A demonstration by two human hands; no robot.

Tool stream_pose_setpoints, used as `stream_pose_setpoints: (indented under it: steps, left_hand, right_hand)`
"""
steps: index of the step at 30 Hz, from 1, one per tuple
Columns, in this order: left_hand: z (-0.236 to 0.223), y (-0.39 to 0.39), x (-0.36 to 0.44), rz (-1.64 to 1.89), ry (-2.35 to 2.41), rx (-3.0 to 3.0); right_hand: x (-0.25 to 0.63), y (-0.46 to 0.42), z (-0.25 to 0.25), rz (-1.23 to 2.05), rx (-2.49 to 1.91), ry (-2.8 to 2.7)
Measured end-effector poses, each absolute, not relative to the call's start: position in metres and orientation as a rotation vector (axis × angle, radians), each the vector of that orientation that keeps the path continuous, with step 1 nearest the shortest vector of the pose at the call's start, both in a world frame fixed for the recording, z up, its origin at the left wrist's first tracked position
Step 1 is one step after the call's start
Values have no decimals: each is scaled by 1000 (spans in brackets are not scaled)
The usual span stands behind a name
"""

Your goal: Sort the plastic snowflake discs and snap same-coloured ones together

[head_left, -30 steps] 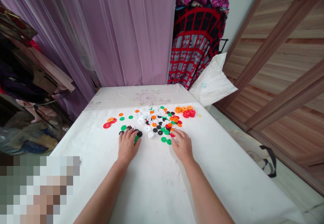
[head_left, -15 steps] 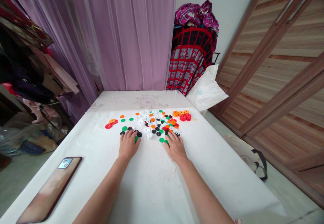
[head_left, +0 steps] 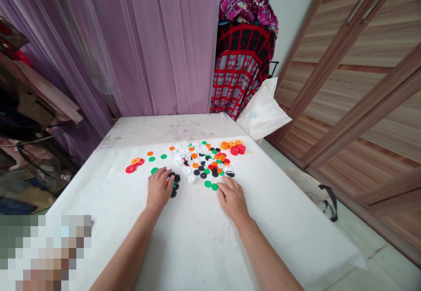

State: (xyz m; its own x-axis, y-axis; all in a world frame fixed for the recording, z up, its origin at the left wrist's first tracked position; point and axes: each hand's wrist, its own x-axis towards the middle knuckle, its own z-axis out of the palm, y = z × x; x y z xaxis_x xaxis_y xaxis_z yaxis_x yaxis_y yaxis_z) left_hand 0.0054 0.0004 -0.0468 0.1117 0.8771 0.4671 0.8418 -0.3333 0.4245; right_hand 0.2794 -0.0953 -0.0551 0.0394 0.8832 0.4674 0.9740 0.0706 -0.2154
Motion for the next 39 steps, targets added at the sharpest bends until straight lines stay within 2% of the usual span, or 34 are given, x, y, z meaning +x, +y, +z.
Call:
stream_pose_setpoints:
  steps: [4,12,19,29,39]
  left_hand:
    - [-48,22,-1,1164,1726,2239]
    - [-42,28,-4,1315,1684,1973]
    - [-40,22,-5,1313,1652,1893]
    - [-38,20,-4,1278,1643,1905]
    - [-37,20,-5,1226,1649,1964]
  right_hand:
    - [267,-89,-45,-213,-1747,-1890]
    - [270,-47,-21,-79,-1945,-2031]
    - [278,-43,-8,58,-1946,-2173]
    - [268,-39,-16,115,-1949,-2003]
    - [269,-41,-46,-93,-1776,-1849]
